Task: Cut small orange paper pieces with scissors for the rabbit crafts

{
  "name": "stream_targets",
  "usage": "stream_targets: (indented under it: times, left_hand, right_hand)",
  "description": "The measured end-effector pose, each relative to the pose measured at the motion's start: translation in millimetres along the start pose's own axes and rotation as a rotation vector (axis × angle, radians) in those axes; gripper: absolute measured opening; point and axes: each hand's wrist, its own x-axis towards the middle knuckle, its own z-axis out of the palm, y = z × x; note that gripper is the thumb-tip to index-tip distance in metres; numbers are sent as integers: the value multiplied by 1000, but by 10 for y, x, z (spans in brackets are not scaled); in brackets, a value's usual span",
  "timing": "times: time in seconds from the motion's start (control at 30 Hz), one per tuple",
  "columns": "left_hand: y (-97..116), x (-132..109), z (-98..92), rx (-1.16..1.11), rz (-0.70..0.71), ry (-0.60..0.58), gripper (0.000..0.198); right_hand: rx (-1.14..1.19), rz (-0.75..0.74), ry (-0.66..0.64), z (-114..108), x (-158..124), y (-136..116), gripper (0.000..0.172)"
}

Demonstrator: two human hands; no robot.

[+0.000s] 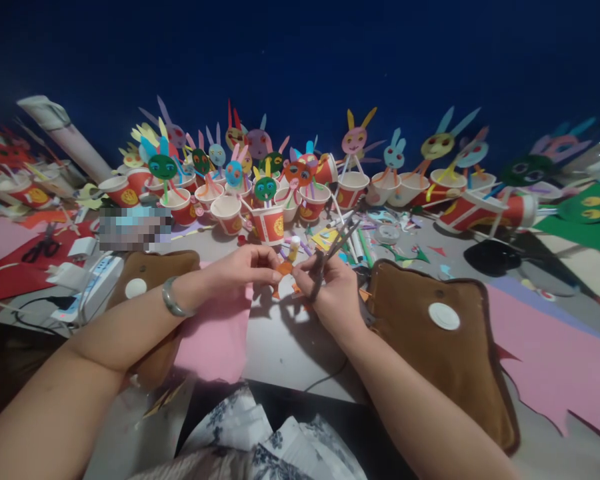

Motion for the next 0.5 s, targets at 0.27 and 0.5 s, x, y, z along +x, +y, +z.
stream_targets:
  times: [0.27, 0.5]
  left_hand:
    - [79, -88, 106, 41, 54, 71, 12]
    - [-2, -54, 111, -204, 274, 288, 21]
  right_hand:
    - [-34, 9, -71, -1, -39, -17, 25]
    - [-36, -13, -346, 1, -51, 16, 45]
